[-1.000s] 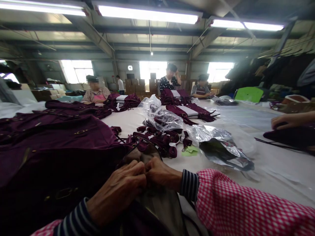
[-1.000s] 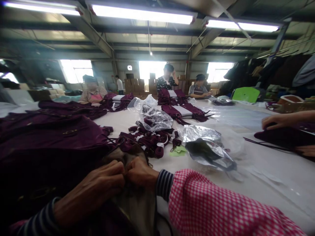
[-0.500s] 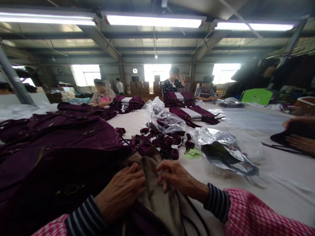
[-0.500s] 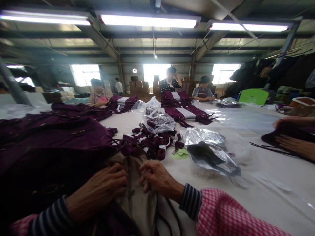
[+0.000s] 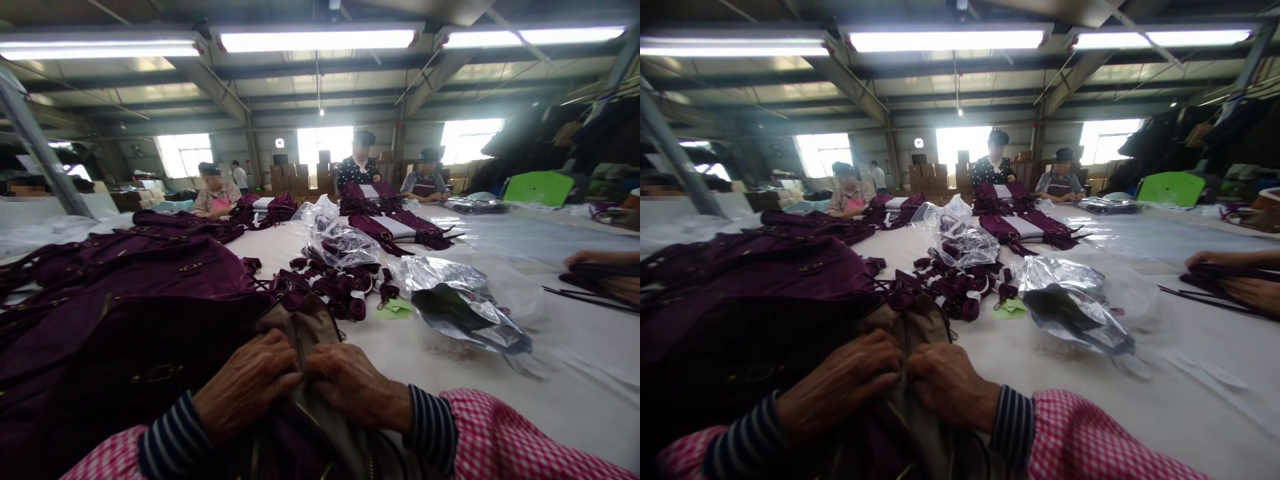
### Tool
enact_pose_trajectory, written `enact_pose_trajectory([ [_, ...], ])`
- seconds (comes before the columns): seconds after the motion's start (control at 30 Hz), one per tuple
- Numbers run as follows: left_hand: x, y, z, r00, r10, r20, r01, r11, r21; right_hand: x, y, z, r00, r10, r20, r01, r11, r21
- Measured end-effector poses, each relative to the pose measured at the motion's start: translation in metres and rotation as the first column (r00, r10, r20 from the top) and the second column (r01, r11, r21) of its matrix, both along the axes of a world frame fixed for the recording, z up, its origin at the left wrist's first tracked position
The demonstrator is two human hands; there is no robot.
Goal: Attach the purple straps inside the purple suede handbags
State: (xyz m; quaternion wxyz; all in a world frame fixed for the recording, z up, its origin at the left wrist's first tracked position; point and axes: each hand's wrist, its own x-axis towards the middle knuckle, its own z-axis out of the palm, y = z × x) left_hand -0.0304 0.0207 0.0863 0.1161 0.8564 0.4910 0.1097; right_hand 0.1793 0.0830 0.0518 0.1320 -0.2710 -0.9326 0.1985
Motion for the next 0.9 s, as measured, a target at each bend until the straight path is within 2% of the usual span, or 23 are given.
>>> enact_pose_trajectory([
  [0.13, 0.009, -0.02, 0.015, 0.994, -0.111, 0.014, 0.111, 0.993, -0.039, 0.006, -0.001, -0.009, 0.991, -0.02, -0.132, 0.016, 0.999, -0.033],
  [0.2, 0.013, -0.029, 0.019, 0.993, -0.12, -0.008, 0.119, 0.992, -0.045, 0.006, -0.002, -0.013, 0.99, -0.035, -0.137, 0.033, 0.999, -0.015],
  [0.33, 0.015, -0.037, 0.018, 0.994, -0.102, -0.048, 0.099, 0.993, -0.065, -0.004, 0.003, -0.013, 0.995, -0.061, -0.077, 0.07, 0.99, 0.121],
  [0.43, 0.014, -0.039, 0.016, 0.994, -0.104, -0.045, 0.102, 0.993, -0.055, -0.018, 0.016, -0.01, 0.995, -0.094, -0.045, 0.103, 0.96, 0.261],
  [0.53, 0.015, -0.04, 0.017, 0.993, -0.108, -0.047, 0.106, 0.994, -0.04, -0.032, 0.032, -0.013, 0.993, -0.108, -0.037, 0.114, 0.936, 0.334],
  [0.63, 0.017, -0.04, 0.019, 0.989, -0.142, -0.047, 0.141, 0.99, -0.011, -0.042, 0.045, -0.019, 0.986, -0.148, -0.075, 0.165, 0.931, 0.326],
  [0.73, 0.018, -0.04, 0.022, 0.987, -0.154, -0.042, 0.158, 0.983, 0.091, -0.041, 0.051, -0.023, 0.976, -0.178, -0.129, 0.209, 0.935, 0.287],
  [0.83, 0.013, -0.043, 0.022, 0.994, -0.09, -0.069, 0.105, 0.96, 0.26, -0.028, 0.053, -0.023, 0.961, -0.174, -0.215, 0.222, 0.949, 0.225],
  [0.9, 0.007, -0.046, 0.019, 0.994, -0.028, -0.102, 0.062, 0.934, 0.353, -0.017, 0.053, -0.022, 0.928, -0.182, -0.325, 0.231, 0.966, 0.117],
])
